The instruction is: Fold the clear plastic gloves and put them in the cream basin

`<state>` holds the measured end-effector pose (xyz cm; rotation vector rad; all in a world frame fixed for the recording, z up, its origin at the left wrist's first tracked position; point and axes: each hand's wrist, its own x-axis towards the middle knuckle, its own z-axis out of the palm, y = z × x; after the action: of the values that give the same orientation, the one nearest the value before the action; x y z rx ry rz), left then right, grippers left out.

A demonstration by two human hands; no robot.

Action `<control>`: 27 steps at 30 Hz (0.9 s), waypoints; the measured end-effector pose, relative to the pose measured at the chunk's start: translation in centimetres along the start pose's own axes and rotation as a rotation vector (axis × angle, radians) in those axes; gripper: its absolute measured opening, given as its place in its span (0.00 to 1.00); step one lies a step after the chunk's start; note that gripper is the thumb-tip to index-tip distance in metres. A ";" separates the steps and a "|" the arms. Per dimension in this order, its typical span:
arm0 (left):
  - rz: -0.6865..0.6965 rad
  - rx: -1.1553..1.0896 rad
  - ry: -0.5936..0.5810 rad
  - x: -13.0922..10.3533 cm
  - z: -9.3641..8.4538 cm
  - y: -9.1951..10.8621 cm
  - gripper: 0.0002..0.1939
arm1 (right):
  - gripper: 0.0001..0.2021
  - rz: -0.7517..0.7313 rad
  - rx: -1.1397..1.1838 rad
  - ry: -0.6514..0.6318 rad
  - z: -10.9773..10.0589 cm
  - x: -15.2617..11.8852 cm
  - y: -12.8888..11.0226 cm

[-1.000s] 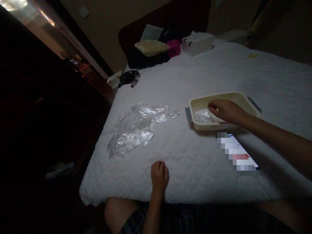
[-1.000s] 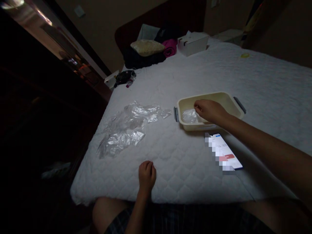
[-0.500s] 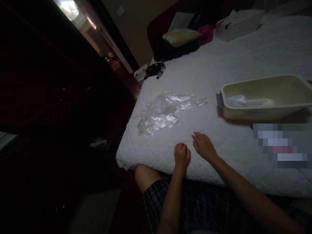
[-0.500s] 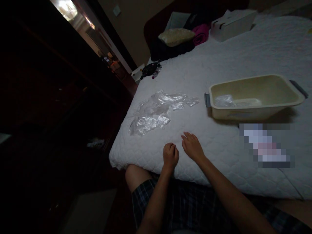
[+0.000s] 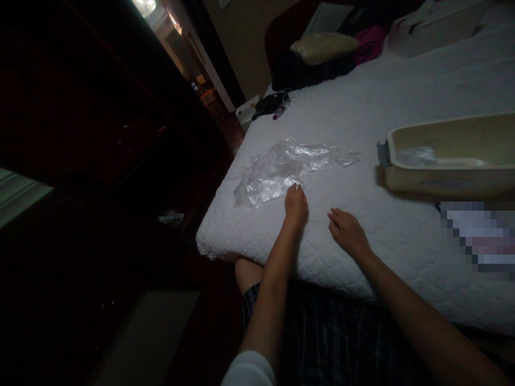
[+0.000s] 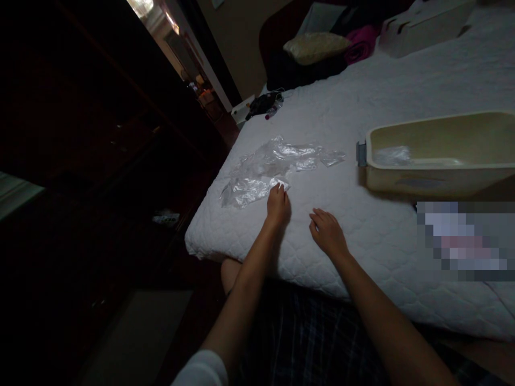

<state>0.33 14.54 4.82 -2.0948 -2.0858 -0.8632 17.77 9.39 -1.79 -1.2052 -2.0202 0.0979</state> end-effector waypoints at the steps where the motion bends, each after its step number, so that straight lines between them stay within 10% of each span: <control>1: -0.034 0.041 -0.038 0.9 0.3 0.0 0.18 | 0.15 0.004 0.004 0.003 0.0 0.0 0.1; 9: -0.011 0.064 -0.127 0.4 0.2 -0.3 0.10 | 0.15 0.032 0.043 0.002 0.2 0.0 0.3; 13: 0.016 -0.316 0.005 -1.0 -1.5 0.5 0.07 | 0.15 0.026 0.035 0.016 0.2 0.1 0.3; 20: -0.516 -1.390 0.034 -5.6 -0.1 1.5 0.11 | 0.13 0.038 0.083 0.125 -0.6 0.1 0.0; 27: -0.621 -1.485 0.055 -7.8 2.2 1.5 0.10 | 0.24 -0.060 0.007 0.239 -2.0 -0.6 -1.2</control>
<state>3.09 8.30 0.17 -1.4203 -2.2560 -3.2060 18.32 7.66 -0.23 -1.0959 -1.8432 -0.0654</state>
